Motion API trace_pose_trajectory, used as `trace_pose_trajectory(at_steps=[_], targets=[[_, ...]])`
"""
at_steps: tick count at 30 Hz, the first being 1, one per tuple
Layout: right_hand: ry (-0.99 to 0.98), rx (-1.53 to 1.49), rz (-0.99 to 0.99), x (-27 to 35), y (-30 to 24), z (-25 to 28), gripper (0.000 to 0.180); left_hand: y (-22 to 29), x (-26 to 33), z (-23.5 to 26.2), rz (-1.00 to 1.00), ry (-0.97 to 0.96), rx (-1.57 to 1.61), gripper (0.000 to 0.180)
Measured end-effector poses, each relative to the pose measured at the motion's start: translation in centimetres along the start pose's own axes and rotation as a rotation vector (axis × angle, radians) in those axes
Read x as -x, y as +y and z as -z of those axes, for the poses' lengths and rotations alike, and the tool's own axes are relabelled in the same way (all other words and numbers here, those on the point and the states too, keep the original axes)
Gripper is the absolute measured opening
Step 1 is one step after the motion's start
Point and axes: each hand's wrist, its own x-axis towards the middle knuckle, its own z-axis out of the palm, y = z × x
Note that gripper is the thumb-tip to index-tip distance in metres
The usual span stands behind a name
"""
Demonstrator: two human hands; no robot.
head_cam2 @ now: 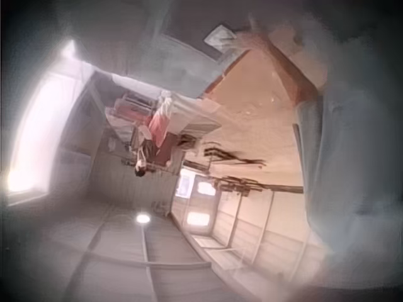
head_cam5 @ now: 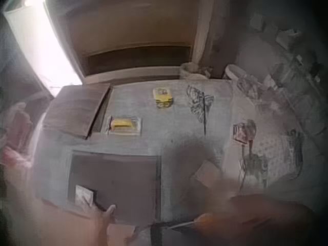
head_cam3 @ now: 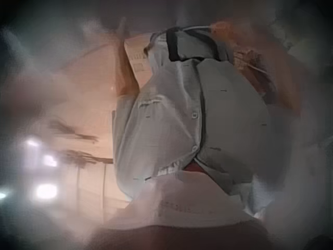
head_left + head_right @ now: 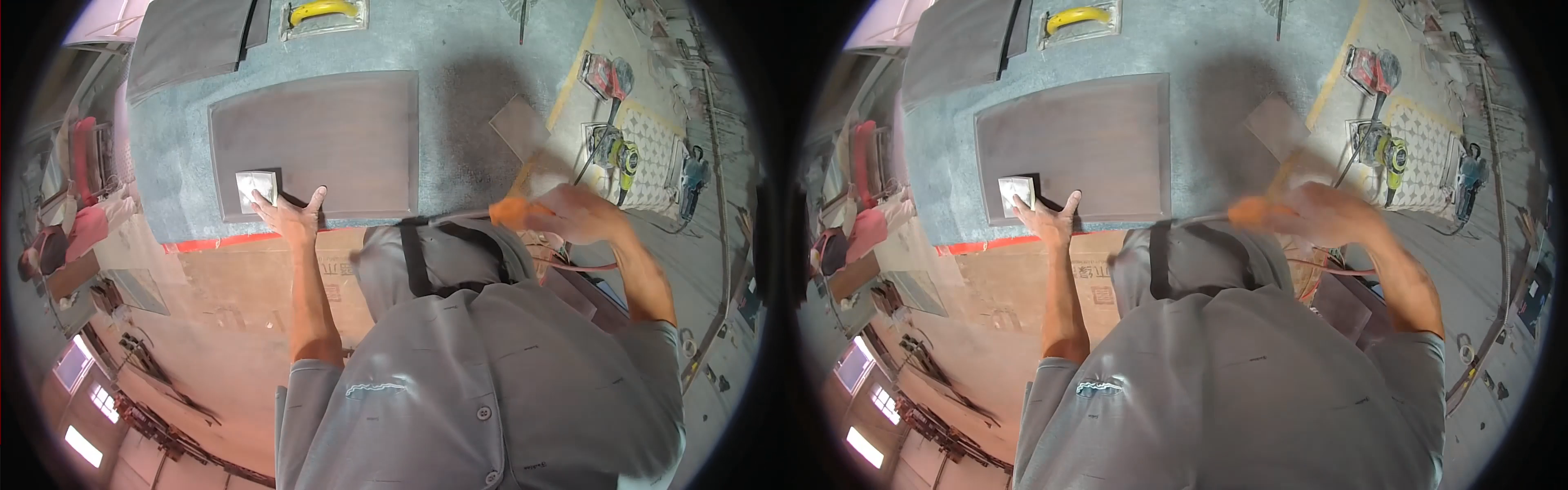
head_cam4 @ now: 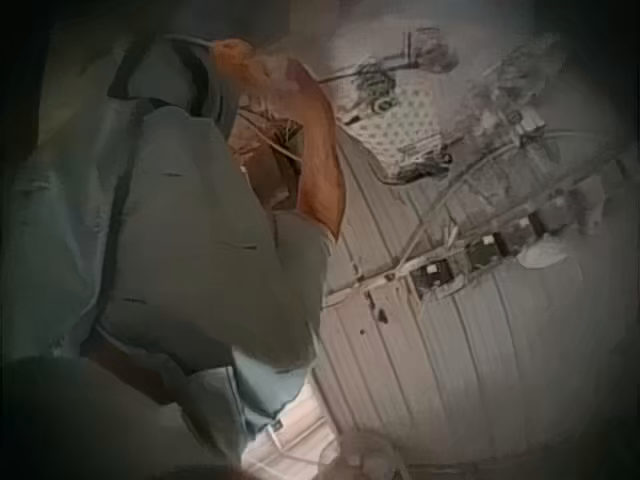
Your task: The person sands a dark-colored board using a sanding block, applies filler to imperfections with a putty knife, and then sands the surface again using a hand sander.
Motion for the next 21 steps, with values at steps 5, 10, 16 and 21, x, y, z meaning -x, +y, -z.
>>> trace_pose_trajectory(at_steps=[5,10,16,21], targets=[[-0.129,0.074,0.186,4.3,7.9,3.1,0.022,1.8,1.4,1.5,-0.03,-0.056,-0.067,0.087],[0.164,-0.117,-0.106,9.9,20.1,7.3,0.028,6.2,5.3,0.9,-0.02,-0.113,-0.006,0.083],[0.594,-0.846,-0.384,11.6,38.0,14.4,0.063,9.4,7.8,2.2,-0.142,0.242,-0.132,0.044],[0.835,-0.666,-0.609,4.2,57.6,14.7,0.064,15.0,7.3,6.6,0.097,0.116,0.383,0.049]])
